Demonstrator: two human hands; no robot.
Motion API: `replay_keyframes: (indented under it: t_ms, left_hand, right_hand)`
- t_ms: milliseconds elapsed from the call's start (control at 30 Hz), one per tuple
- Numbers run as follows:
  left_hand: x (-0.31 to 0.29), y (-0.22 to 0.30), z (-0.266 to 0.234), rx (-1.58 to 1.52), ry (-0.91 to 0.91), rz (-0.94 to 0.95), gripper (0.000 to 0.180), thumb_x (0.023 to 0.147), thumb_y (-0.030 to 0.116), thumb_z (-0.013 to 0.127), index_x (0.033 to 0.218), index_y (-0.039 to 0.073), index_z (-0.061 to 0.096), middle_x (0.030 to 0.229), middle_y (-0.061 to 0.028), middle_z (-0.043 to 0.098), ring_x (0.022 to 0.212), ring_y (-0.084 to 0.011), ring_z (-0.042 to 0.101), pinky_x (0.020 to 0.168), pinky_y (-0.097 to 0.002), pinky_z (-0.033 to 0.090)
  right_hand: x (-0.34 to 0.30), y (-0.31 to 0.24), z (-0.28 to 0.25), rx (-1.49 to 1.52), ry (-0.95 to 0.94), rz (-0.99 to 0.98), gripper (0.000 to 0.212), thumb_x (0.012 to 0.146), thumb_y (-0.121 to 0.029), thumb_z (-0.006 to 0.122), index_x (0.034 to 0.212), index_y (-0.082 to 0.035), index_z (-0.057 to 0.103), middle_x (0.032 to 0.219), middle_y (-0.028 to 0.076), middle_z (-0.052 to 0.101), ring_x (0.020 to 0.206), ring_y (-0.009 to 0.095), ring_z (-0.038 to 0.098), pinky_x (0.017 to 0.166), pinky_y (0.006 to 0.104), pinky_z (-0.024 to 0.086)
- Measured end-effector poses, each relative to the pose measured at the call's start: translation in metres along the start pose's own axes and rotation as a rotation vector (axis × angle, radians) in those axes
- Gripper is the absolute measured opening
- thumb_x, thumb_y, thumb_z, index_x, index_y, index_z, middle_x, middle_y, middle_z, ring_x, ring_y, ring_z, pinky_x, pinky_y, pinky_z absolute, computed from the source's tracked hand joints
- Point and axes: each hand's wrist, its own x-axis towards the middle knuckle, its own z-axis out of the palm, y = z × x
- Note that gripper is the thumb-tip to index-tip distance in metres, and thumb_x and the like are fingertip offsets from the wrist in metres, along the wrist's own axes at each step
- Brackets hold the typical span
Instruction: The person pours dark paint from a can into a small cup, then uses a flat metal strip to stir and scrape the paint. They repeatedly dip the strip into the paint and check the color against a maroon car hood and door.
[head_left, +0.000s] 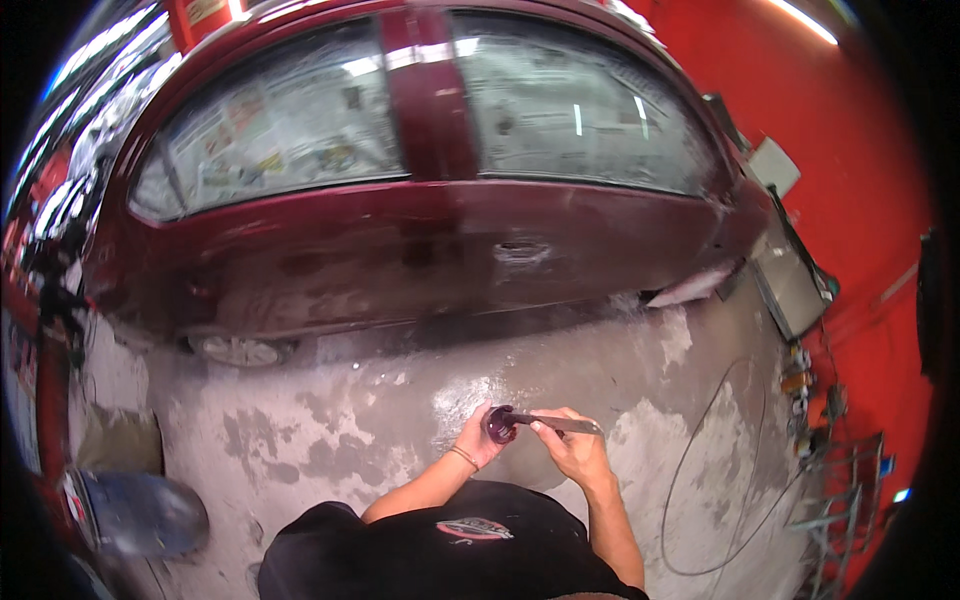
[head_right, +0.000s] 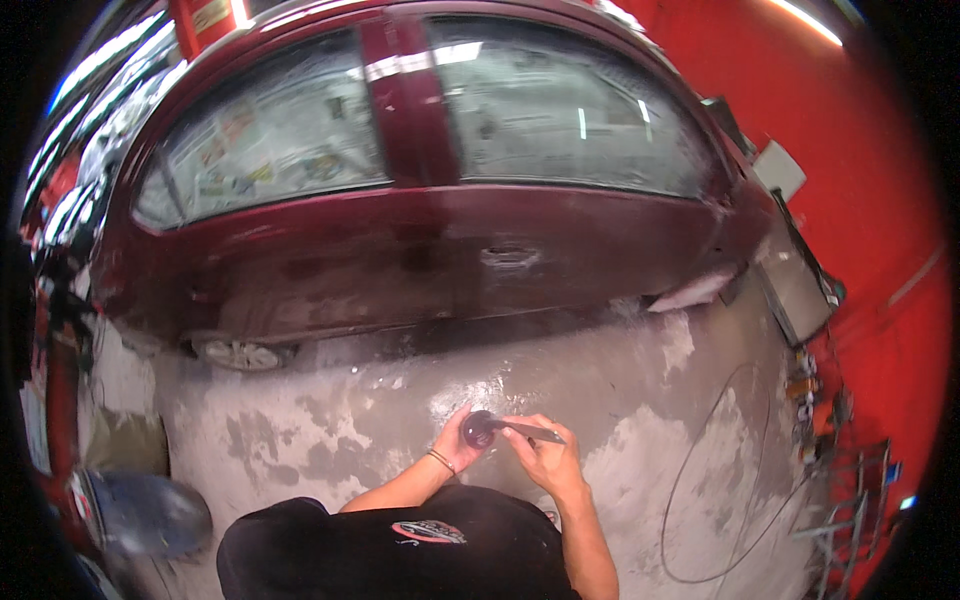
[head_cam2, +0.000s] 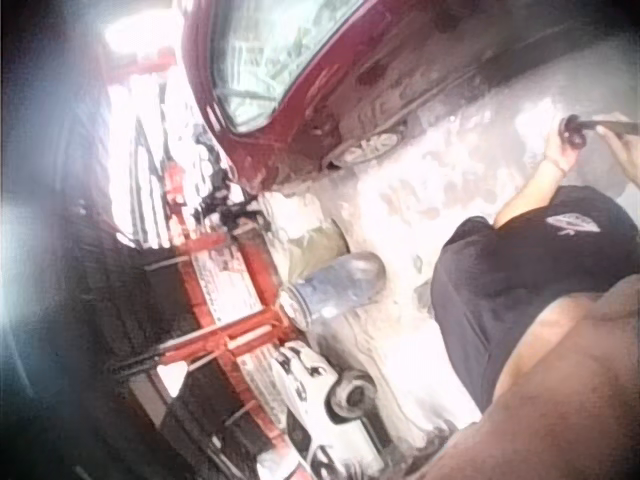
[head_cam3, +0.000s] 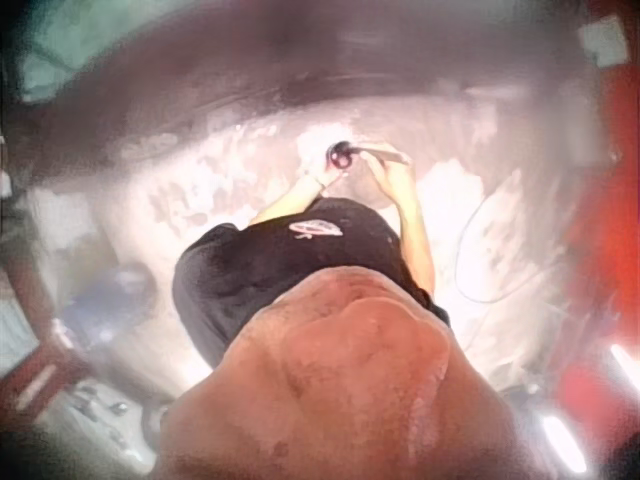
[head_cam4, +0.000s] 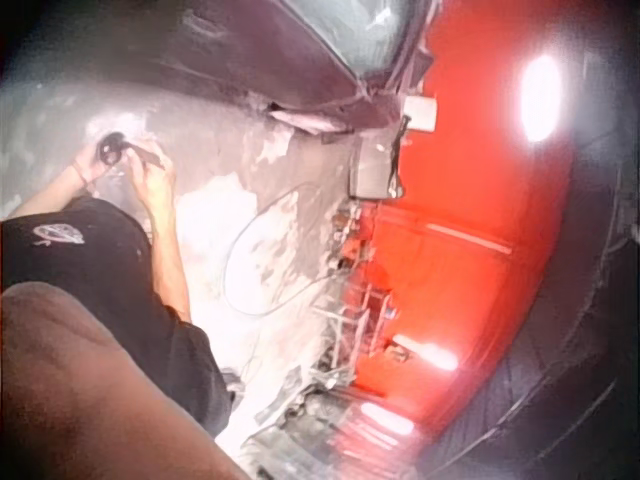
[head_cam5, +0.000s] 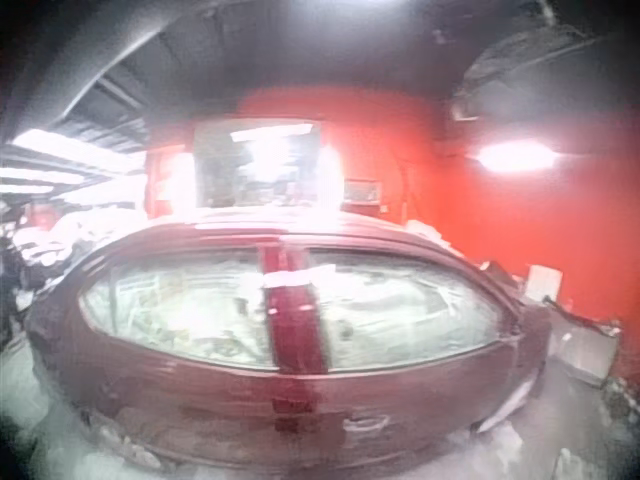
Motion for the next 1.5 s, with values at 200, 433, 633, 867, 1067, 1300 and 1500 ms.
replay_keyframes:
  t_ms: [200,433,633,867,1067,1300,1500]
  left_hand:
    - [0.018,-0.104,0.044,0.049,-0.007,-0.06,0.04,0.102,0.042,0.058,0.113,0.004,0.063,0.11,-0.0154,0.068,0.102,-0.0291,0.066,0.088,-0.0417,0.057]
    - [0.034,-0.236,0.114,0.169,-0.026,-0.178,0.037,0.101,0.042,0.062,0.106,0.005,0.066,0.105,-0.0122,0.069,0.094,-0.0255,0.068,0.088,-0.0379,0.06]
    - [0.057,-0.354,0.154,0.354,-0.045,-0.33,0.034,0.098,0.042,0.065,0.101,0.008,0.068,0.099,-0.0078,0.07,0.093,-0.0223,0.067,0.085,-0.0362,0.059]
    - [0.088,-0.459,0.202,0.503,-0.008,-0.548,0.032,0.098,0.042,0.066,0.099,0.011,0.068,0.099,-0.0049,0.071,0.094,-0.0217,0.067,0.083,-0.036,0.058]
    - [0.133,-0.539,0.248,0.667,-0.05,-0.677,0.032,0.098,0.044,0.064,0.1,0.013,0.068,0.101,-0.0047,0.072,0.096,-0.0219,0.068,0.086,-0.0387,0.057]
    - [0.196,-0.672,0.333,0.804,-0.095,-0.884,0.032,0.098,0.044,0.065,0.098,0.013,0.07,0.095,-0.0032,0.073,0.085,-0.0178,0.067,0.068,-0.0321,0.048]
    - [0.25,-0.811,0.369,0.844,-0.325,-1.17,0.035,0.101,0.045,0.058,0.097,0.012,0.071,0.093,-0.002,0.073,0.083,-0.0164,0.068,0.067,-0.0299,0.052]
  right_hand:
    - [-0.086,0.08,-0.084,0.016,0.245,0.156,0.026,0.097,-0.028,0.072,0.102,-0.004,0.079,0.067,0.015,0.066,0.058,0.018,0.06,0.057,0.036,0.048]
    - [-0.182,0.123,-0.195,0.09,0.42,0.314,0.029,0.095,-0.032,0.07,0.109,-0.007,0.078,0.071,0.015,0.068,0.061,0.028,0.064,0.061,0.0397,0.05]
    - [-0.268,0.154,-0.267,-0.064,0.535,0.408,0.029,0.095,-0.032,0.069,0.114,-0.013,0.077,0.083,0.014,0.072,0.075,0.031,0.068,0.068,0.0426,0.053]
    - [-0.334,0.197,-0.333,-0.024,0.749,0.522,0.028,0.095,-0.03,0.07,0.115,-0.012,0.077,0.087,0.012,0.074,0.079,0.03,0.07,0.071,0.0391,0.054]
    - [-0.36,0.23,-0.411,-0.171,0.79,0.434,0.022,0.094,-0.021,0.071,0.114,-0.012,0.078,0.103,0.009,0.074,0.092,0.028,0.07,0.08,0.0372,0.055]
    - [-0.388,0.271,-0.533,-0.196,0.821,0.561,0.023,0.095,-0.019,0.07,0.115,-0.009,0.076,0.108,0.01,0.073,0.098,0.029,0.07,0.087,0.0373,0.056]
    - [-0.438,0.308,-0.607,-0.229,1.021,0.7,0.026,0.097,-0.023,0.069,0.119,-0.01,0.075,0.11,0.01,0.072,0.098,0.032,0.071,0.085,0.039,0.057]
